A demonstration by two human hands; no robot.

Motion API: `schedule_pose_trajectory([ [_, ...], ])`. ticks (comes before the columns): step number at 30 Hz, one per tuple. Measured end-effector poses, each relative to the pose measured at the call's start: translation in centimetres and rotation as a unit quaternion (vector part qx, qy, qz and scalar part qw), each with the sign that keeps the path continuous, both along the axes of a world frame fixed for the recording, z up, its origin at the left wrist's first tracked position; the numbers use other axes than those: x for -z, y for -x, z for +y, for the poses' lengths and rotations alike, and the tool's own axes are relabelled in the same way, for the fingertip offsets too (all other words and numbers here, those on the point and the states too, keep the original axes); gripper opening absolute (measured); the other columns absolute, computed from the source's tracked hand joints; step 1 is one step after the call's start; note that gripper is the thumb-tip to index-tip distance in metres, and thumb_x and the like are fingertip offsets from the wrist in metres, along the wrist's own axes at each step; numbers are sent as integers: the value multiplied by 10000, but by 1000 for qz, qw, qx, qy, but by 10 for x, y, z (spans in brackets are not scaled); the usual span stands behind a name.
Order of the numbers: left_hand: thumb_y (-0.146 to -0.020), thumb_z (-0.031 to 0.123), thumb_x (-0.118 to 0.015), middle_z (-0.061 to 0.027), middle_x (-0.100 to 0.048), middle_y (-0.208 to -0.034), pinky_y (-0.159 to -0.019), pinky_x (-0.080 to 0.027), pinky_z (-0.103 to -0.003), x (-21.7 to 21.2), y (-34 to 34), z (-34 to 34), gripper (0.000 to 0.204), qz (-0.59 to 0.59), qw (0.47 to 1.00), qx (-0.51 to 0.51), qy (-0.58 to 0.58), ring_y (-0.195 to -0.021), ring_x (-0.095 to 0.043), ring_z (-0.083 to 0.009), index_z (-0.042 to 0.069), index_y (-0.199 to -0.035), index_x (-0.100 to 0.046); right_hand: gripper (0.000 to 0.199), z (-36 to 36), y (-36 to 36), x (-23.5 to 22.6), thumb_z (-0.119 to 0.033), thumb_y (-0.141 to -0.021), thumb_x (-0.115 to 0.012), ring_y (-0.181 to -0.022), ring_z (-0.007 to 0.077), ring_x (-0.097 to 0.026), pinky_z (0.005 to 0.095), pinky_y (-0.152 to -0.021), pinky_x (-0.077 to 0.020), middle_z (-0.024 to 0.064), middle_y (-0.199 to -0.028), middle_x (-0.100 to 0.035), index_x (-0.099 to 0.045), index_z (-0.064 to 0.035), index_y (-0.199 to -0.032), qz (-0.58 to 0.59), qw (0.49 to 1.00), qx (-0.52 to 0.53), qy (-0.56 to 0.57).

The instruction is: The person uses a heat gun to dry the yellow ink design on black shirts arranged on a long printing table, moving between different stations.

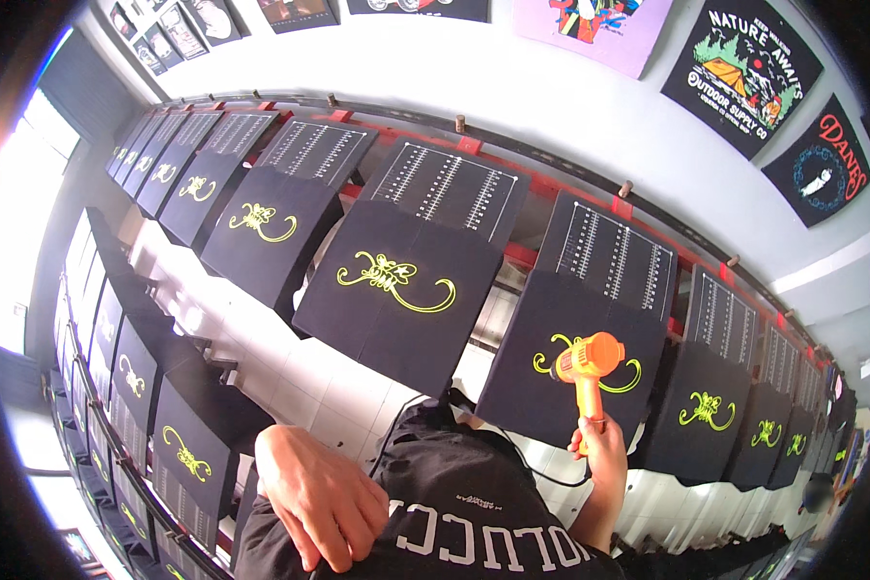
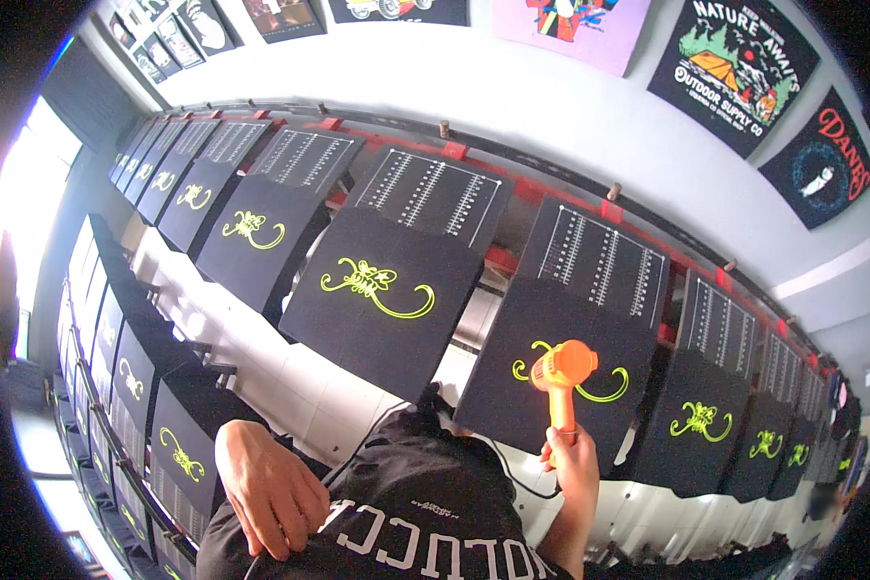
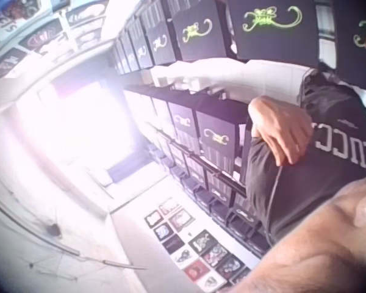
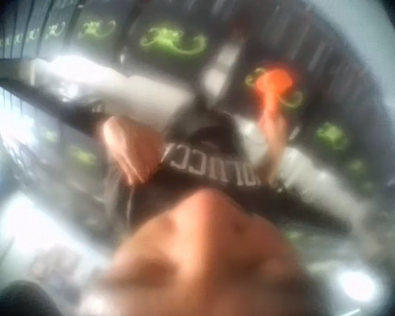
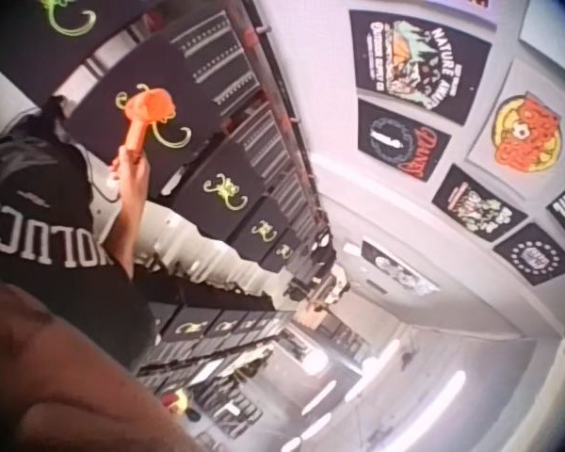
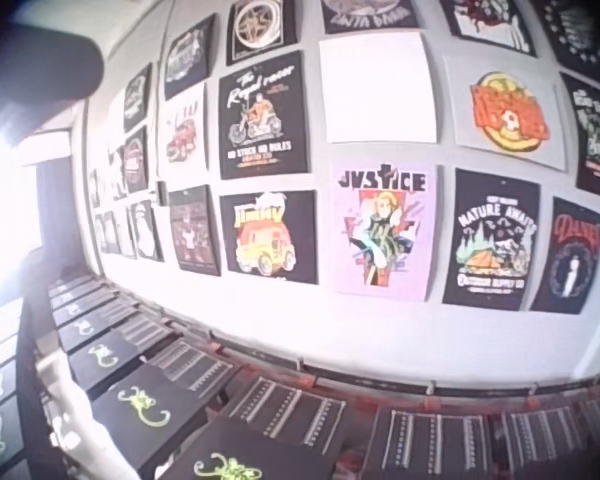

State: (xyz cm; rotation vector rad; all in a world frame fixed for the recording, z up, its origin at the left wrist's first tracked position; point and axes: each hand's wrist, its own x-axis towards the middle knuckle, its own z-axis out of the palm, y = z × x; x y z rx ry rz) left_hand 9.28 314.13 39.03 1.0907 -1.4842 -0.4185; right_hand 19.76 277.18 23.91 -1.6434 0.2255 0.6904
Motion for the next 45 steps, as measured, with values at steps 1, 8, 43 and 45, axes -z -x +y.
schedule_pose_trajectory([
  [1, -945, 287, -615, -150, -636, -1053, -799, -480, -417, 0, -1, 6, 326, -9, 1000, 5, -4, -882, -606, -293, -3, -1092, -638, 245, 4, -2, -1, -249, -923, -633, -563, 104, -568, 241, -505, -460, 29, -686, -578, -557, -18, -956, -7, 1000, 4, -3],
  [8, -965, 219, -589, -129, -632, -957, -794, -484, -427, 9, -3, 88, 241, -16, 999, 27, -15, -807, -589, -277, -12, -997, -646, 204, 90, -4, 3, -203, -902, -637, -554, 105, -562, 246, -500, -450, 28, -669, -575, -556, -19, -935, 18, 999, -12, -46],
  [43, -890, 168, -600, -104, -650, -843, -673, -504, -334, 38, -22, 382, 162, 37, 999, -24, 1, -724, -611, -201, 24, -916, -670, 318, 343, -15, 9, -312, -917, -644, -586, 85, -583, 225, -500, -463, 4, -708, -571, -576, -11, -993, -25, 996, 72, 39],
  [45, -881, 168, -603, -100, -652, -828, -655, -507, -326, 31, -31, 373, 158, 60, 998, -28, -4, -713, -614, -193, 28, -904, -672, 316, 342, -16, 6, -303, -923, -639, -582, 80, -579, 222, -499, -461, 1, -709, -572, -580, -6, -1013, -17, 996, 79, 40],
])
